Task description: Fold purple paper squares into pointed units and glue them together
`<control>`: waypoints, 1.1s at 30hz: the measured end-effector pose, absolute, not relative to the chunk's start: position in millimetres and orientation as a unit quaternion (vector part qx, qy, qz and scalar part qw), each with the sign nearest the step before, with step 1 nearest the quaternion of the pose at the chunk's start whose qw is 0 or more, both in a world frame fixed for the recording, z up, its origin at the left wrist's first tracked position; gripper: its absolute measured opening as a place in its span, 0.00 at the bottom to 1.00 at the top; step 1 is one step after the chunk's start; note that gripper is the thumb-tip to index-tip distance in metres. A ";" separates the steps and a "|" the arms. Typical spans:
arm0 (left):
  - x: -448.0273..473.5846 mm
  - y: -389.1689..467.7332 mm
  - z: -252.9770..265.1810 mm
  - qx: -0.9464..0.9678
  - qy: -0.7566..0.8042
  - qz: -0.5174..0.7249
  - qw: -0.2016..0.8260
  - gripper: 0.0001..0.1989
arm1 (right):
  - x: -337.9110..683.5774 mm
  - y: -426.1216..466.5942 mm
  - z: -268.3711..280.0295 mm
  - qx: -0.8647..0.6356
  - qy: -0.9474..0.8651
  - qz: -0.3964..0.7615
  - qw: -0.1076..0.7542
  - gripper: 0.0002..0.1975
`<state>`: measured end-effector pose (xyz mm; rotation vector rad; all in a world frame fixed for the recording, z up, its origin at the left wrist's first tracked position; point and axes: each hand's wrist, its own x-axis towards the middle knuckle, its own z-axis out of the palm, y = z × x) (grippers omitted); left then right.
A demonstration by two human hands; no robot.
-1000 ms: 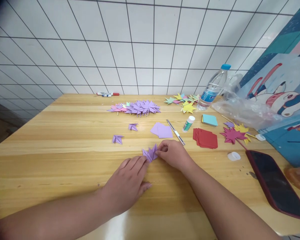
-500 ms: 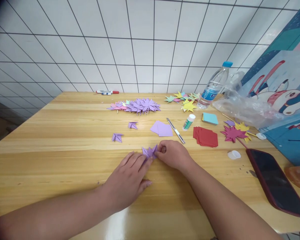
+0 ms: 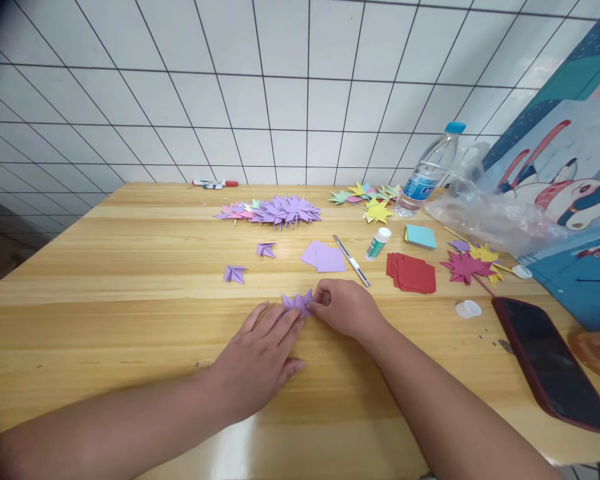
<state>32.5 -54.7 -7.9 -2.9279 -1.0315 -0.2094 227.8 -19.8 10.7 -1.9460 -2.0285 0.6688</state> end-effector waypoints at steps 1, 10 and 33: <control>32.7 -55.0 -7.5 -0.940 -0.334 -0.067 0.014 0.27 | 227.5 -19.8 10.6 -0.667 -0.698 0.226 0.129 0.07; 35.9 -55.1 -2.4 -0.936 -0.347 -0.049 -0.030 0.28 | 218.8 -13.9 8.9 -0.655 -0.722 0.172 0.140 0.09; 34.9 -54.8 1.1 -0.947 -0.316 -0.039 -0.032 0.28 | 215.3 6.4 11.6 -0.720 -0.657 0.214 0.067 0.14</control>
